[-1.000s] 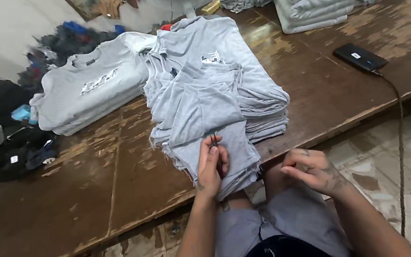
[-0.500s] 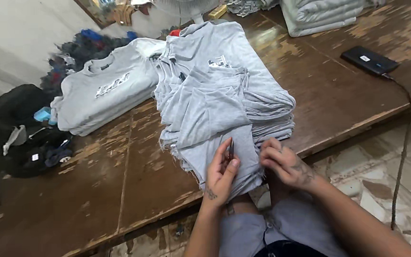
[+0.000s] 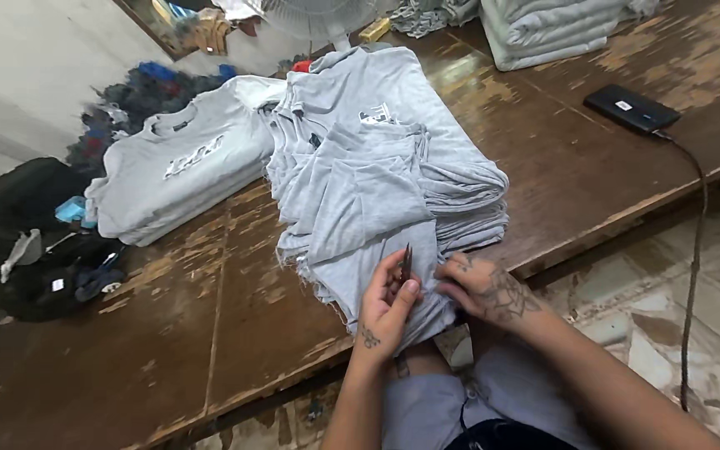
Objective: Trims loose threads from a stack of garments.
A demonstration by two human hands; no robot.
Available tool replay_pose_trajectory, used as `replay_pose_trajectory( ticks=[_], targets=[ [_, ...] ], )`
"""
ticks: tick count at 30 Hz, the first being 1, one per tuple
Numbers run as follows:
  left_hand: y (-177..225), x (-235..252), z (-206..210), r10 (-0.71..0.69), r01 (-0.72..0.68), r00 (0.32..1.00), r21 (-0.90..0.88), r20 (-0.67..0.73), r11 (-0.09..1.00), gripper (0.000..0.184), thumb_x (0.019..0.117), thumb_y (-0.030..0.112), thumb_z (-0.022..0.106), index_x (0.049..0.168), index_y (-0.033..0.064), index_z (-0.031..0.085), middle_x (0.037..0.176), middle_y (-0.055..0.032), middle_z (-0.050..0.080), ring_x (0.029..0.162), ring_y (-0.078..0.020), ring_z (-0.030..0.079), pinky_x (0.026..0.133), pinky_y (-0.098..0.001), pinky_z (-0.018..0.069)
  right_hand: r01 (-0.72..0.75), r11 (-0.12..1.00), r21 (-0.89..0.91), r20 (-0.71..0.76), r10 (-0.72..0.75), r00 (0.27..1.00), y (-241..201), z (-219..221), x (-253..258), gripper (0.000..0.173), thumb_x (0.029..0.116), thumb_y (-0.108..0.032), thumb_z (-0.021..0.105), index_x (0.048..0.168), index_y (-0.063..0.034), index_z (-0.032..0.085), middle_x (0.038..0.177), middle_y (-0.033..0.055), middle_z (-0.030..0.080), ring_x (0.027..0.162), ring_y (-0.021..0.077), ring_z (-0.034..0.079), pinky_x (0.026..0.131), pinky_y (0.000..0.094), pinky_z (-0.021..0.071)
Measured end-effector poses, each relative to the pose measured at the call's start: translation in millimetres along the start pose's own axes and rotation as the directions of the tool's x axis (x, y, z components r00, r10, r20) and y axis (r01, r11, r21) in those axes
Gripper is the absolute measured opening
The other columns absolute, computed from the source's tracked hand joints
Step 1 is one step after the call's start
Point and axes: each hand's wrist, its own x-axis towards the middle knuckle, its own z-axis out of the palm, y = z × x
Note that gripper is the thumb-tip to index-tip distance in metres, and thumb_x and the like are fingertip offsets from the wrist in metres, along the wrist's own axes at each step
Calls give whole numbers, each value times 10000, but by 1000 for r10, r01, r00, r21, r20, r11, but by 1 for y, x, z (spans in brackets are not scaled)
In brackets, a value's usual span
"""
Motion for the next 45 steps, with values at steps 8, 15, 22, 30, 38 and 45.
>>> replay_pose_trajectory(
  ticks=[8, 15, 22, 30, 38, 45],
  targets=[
    [5, -6, -14, 94, -235, 952, 496, 292, 836, 371, 959, 156, 597, 1265, -42, 669, 1102, -156, 697, 940, -172, 675, 849, -307, 562, 76, 997, -14, -68, -77, 995, 10, -17, -19, 211, 1015, -124, 522, 936, -26, 692, 843, 137, 682, 767, 257, 688, 695, 358, 577],
    [7, -8, -11, 173, -330, 936, 598, 305, 731, 292, 960, 88, 597, 1210, 24, 732, 1039, -151, 723, 871, -241, 720, 754, -372, 595, 99, 992, 76, -174, -84, 981, 5, -13, -23, 247, 1045, -165, 505, 946, -29, 686, 847, 128, 683, 811, 203, 672, 751, 279, 551],
    [1, -6, -8, 220, -324, 945, 600, 242, 731, 309, 988, 114, 567, 1236, 20, 726, 994, -146, 740, 836, -233, 725, 746, -371, 594, 146, 966, 211, -194, -105, 975, -6, -16, -25, 331, 1091, -251, 436, 926, -28, 616, 819, 116, 629, 800, 158, 632, 754, 230, 522],
    [2, -4, -8, -12, 28, 994, 148, -109, 989, 412, 995, 77, 536, 1353, -124, 506, 932, 0, 659, 693, -19, 619, 590, -189, 543, 62, 996, 61, -107, -55, 993, -5, 4, 0, 200, 977, -292, 655, 1010, -146, 787, 1245, 235, 682, 1169, 399, 643, 970, 506, 531],
    [11, -26, -37, 55, -66, 998, 517, 37, 853, 469, 952, 267, 649, 1291, -56, 618, 838, -23, 623, 669, -54, 523, 608, -234, 465, 106, 967, 231, 248, -164, 955, -16, -35, -50, 440, 1066, -420, 458, 859, -111, 691, 718, 20, 660, 670, 125, 659, 605, 300, 546],
    [34, 12, -33, 24, -196, 963, 640, 268, 743, 184, 940, 127, 554, 984, 0, 680, 888, -123, 647, 772, -220, 636, 680, -396, 528, 4, 1000, 29, 16, -4, 1000, -12, -30, -1, 524, 1005, -481, 576, 1258, -33, 678, 1055, 184, 701, 879, 288, 696, 754, 414, 587]
  ],
)
